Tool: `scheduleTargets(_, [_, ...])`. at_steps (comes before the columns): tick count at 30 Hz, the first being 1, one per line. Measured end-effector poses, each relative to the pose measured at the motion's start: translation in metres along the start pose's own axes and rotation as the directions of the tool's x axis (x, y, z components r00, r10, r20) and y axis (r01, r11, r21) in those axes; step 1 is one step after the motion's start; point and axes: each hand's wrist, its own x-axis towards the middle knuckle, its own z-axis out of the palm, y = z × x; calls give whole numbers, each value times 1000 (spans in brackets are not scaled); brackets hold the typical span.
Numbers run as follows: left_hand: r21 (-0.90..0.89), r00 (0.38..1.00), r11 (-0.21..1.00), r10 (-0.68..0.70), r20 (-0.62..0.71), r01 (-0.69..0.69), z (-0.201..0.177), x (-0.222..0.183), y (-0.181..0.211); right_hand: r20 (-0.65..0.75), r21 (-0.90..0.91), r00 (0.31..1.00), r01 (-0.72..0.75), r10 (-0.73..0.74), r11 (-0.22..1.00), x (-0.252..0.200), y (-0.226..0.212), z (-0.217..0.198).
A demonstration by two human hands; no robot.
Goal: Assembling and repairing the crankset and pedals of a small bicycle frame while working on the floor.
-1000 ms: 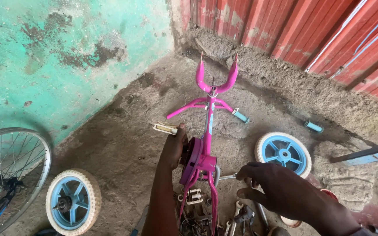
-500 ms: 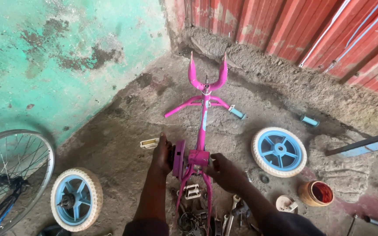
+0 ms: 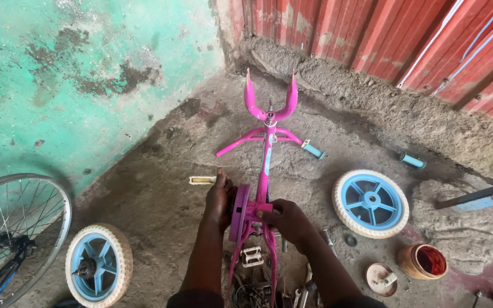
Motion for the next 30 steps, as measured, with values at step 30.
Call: scheduleTargets(30, [435, 968, 899, 151, -200, -50, -25, 61, -44, 99, -97, 994, 64, -55, 993, 0, -10, -11])
